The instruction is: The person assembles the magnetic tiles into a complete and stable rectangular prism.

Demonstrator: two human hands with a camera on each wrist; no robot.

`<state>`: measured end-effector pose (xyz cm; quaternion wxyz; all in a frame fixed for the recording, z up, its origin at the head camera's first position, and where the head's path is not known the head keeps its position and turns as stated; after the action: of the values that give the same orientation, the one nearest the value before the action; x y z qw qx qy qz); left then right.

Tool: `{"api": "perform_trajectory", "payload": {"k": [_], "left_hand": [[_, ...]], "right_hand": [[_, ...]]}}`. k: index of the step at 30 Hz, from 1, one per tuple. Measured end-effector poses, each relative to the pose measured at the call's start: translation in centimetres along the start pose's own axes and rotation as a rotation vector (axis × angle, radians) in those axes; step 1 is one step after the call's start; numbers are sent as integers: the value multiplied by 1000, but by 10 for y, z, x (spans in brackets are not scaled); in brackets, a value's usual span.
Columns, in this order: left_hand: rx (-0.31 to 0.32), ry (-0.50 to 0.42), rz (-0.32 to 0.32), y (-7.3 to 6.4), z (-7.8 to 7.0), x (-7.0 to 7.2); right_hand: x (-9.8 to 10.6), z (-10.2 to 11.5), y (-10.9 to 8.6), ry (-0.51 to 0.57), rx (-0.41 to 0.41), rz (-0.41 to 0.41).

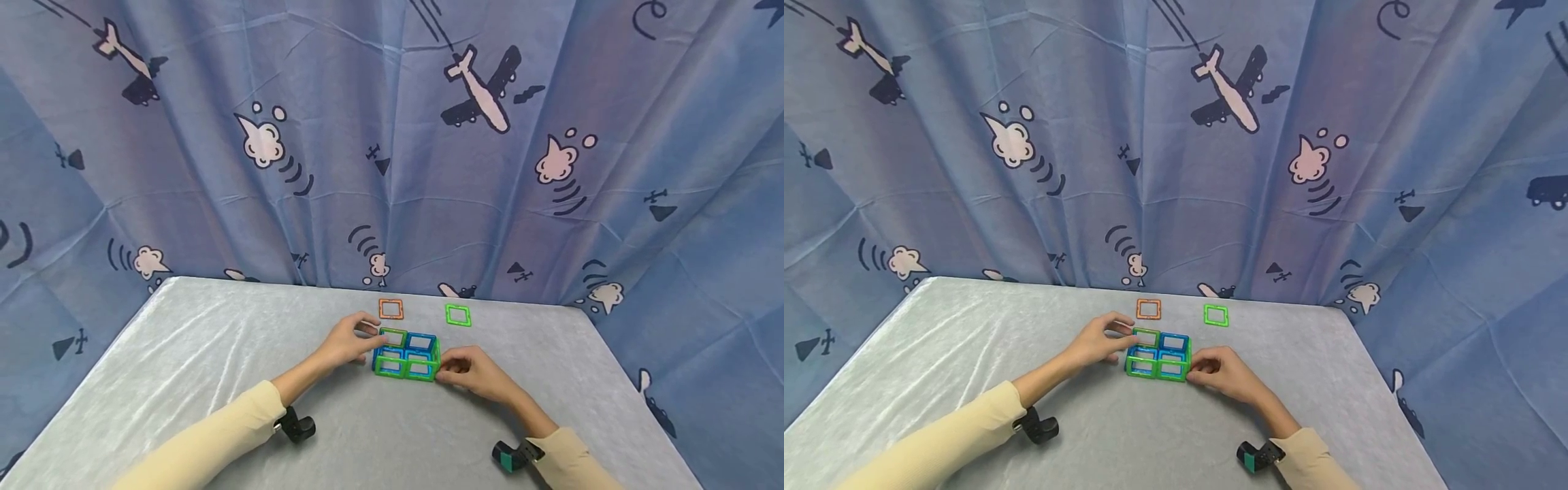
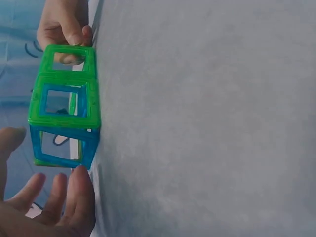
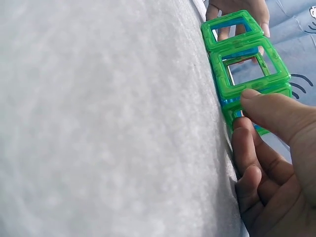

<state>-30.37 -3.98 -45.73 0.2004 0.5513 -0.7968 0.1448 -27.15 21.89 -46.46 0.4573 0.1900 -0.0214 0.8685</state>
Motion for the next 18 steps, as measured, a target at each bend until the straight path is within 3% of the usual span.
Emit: {"api": "perform_trajectory", "payload": {"k": [18], "left_hand": [[35,-19,-11,1,-4,-3]], "right_hand": [[-2,6,-2,20,32,-10]]}}
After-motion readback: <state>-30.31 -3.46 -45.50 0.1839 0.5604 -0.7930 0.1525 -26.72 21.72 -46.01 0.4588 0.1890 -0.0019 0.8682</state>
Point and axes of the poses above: each hand's wrist, its own y-axis towards the middle knuckle, its own x-axis out of the back of the hand, z = x × y, the point moved 6 cm from there along y, towards the middle knuckle, and after that the axes turned 14 degrees about y, right-handed, at the moved point
